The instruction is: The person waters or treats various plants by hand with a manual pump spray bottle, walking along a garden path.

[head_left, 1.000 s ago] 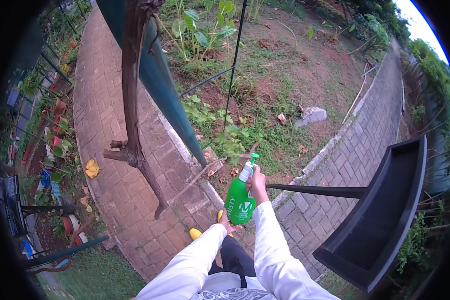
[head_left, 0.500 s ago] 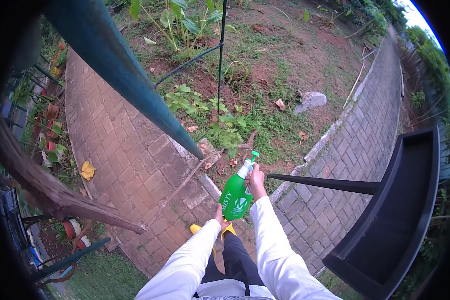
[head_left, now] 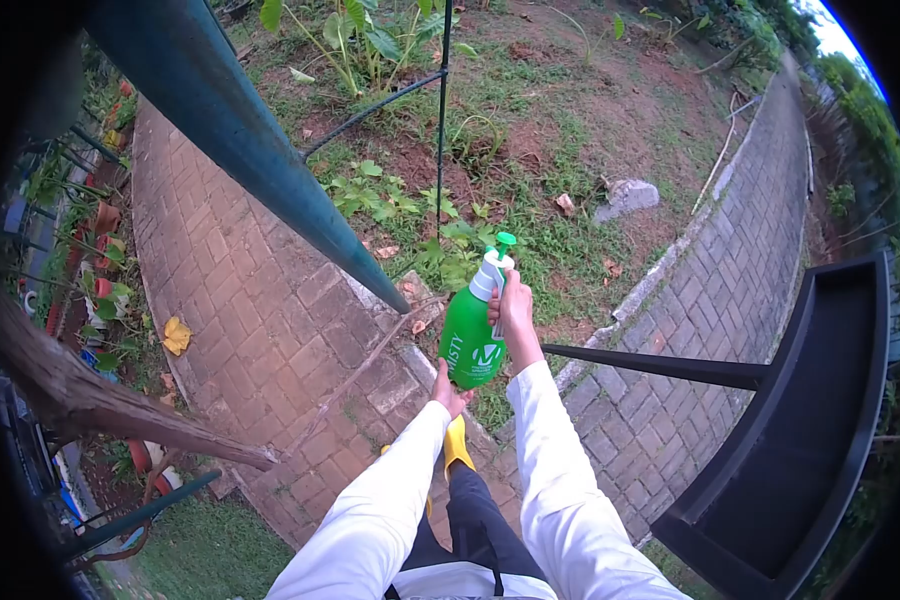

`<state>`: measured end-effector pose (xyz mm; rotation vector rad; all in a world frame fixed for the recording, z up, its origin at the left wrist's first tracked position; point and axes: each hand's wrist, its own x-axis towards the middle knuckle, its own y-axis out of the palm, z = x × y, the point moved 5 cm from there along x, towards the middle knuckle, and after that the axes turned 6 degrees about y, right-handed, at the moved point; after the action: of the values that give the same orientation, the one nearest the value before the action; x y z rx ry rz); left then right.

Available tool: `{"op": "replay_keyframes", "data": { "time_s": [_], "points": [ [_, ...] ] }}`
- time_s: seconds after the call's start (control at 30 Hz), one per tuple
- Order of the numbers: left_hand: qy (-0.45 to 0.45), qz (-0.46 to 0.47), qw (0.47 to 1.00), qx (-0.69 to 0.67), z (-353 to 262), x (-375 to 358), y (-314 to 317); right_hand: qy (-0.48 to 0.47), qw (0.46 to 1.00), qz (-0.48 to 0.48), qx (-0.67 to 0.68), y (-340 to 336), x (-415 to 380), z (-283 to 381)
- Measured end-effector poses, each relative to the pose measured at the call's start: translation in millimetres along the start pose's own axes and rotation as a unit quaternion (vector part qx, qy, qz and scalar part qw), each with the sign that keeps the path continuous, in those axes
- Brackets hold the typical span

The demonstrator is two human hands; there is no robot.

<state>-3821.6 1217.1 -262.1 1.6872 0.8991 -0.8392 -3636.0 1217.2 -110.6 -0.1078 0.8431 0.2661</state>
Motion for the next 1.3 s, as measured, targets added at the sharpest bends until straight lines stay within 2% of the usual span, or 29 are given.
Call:
{"op": "replay_keyframes", "data": {
  "time_s": [0.1,0.17,0.23,0.3,0.37,0.43,0.5,0.57,0.7,0.8,0.87,0.97,1.03,1.1,1.23,1.3],
  "points": [
    [0.023,0.045,0.999,0.003,-20.3,1.0,16.3,-0.030,0.999,0.008,-0.015,8.7,-0.7,21.0],
    [0.028,0.031,0.999,0.013,-25.8,-5.0,20.7,-0.044,0.999,-0.010,-0.008,9.7,-3.2,27.6],
    [0.006,0.049,0.999,-0.006,-24.0,-9.1,21.7,-0.032,0.999,0.003,-0.002,15.5,-10.5,29.8],
    [0.023,0.042,0.998,-0.042,-20.0,-16.4,22.0,-0.030,0.998,0.021,-0.043,27.6,-24.1,30.7],
    [0.037,0.034,0.996,-0.079,-18.1,-28.5,27.8,-0.040,0.995,0.052,-0.077,45.4,-37.5,34.8],
    [0.095,0.019,0.985,-0.144,-25.1,-39.8,33.3,-0.072,0.985,0.102,-0.123,65.8,-45.8,43.6],
    [0.099,0.006,0.981,-0.169,-39.4,-45.9,41.1,-0.089,0.976,0.142,-0.141,87.4,-52.0,56.7],
    [0.161,0.023,0.968,-0.193,-63.1,-55.5,51.8,-0.102,0.965,0.182,-0.158,110.4,-55.0,66.5],
    [0.185,0.052,0.956,-0.221,-85.7,-48.7,58.5,-0.124,0.949,0.235,-0.167,137.5,-51.8,83.2],
    [0.191,0.056,0.954,-0.225,-92.1,-45.7,71.0,-0.171,0.944,0.212,-0.183,137.4,-48.8,94.7],
    [0.187,0.060,0.954,-0.227,-89.9,-44.9,73.8,-0.168,0.949,0.196,-0.182,129.6,-48.0,96.4],
    [0.142,0.046,0.971,-0.187,-80.2,-37.8,71.8,-0.173,0.952,0.180,-0.175,118.1,-45.5,92.0],
    [0.135,0.075,0.973,-0.173,-59.7,-39.4,67.7,-0.163,0.959,0.140,-0.185,106.1,-42.6,78.5],
    [0.092,0.044,0.979,-0.178,-34.9,-40.3,59.5,-0.164,0.958,0.108,-0.208,87.9,-39.7,63.3],
    [0.043,0.011,0.990,-0.133,-8.6,-41.7,46.4,-0.085,0.985,0.026,-0.146,37.0,-27.4,36.5],
    [0.019,0.006,0.998,-0.064,-2.3,-34.4,40.1,-0.071,0.993,-0.026,-0.086,15.2,-31.4,35.2]
  ]
}}
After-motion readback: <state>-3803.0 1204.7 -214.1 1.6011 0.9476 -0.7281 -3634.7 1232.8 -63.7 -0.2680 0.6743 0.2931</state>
